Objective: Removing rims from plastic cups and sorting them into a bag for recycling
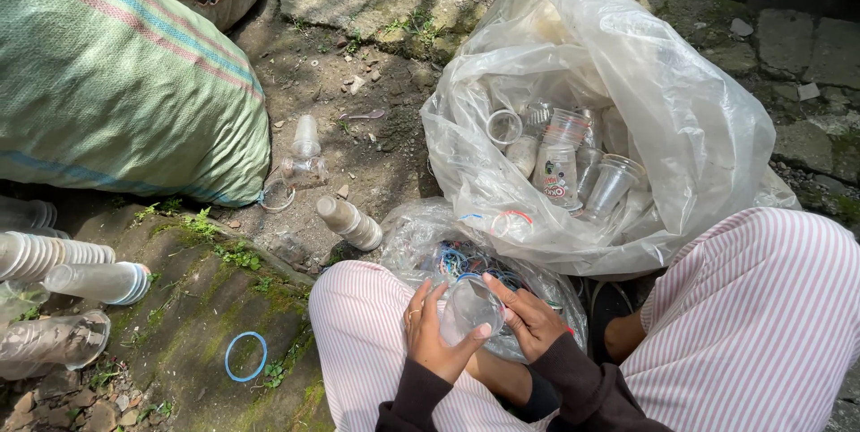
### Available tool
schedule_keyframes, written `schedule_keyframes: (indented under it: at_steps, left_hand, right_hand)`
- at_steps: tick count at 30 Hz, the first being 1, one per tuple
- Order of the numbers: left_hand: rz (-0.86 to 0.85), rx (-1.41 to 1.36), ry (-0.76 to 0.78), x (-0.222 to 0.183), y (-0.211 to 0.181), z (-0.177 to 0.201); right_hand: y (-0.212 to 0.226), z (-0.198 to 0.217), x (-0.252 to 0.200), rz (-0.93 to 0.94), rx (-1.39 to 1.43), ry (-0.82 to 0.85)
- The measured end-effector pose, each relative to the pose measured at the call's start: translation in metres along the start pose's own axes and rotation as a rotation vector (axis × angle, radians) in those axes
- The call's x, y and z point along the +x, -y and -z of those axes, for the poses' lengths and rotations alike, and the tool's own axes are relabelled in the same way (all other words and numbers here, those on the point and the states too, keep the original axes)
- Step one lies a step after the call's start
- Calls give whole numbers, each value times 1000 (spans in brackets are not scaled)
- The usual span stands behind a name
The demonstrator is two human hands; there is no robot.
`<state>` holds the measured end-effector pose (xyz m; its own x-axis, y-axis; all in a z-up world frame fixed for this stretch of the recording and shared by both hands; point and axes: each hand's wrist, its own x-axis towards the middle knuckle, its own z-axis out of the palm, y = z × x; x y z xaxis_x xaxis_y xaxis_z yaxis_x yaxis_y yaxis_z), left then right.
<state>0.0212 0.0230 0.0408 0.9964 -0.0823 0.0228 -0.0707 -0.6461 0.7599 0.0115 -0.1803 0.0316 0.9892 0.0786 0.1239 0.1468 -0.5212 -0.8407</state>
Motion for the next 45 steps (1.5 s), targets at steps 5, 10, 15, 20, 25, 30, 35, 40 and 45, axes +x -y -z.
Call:
schedule_keyframes:
  at_steps: [5, 10, 15, 20, 25, 30, 35, 40, 45]
  left_hand:
    - [99, -336, 161, 27, -32, 17]
    - [146, -611, 229, 30, -7, -2]
    - [169, -653, 209, 29, 0, -2]
    - [245, -675, 356, 28, -6, 1]
    - [373, -933, 636, 35, 24, -1]
    - [274, -1348, 1033, 42, 51, -4]
    - [153, -1144, 1040, 43, 55, -5]
    - [161, -1112, 1114, 48, 15, 20]
    - [255, -1491, 1273, 51, 36, 1]
  right_hand:
    - [6, 0, -2, 48, 51, 48]
    - [20, 12, 0, 54, 163, 25]
    - [18, 13, 2, 92, 183, 125]
    - [14, 12, 2, 120, 131, 115]
    - [27, 19, 6, 178, 182, 180]
    - [28, 19, 5, 201, 318, 292]
    - [37, 29, 8, 182, 346, 329]
    - [25, 22, 7, 132, 387, 368]
    - [20, 24, 8, 81, 450, 381]
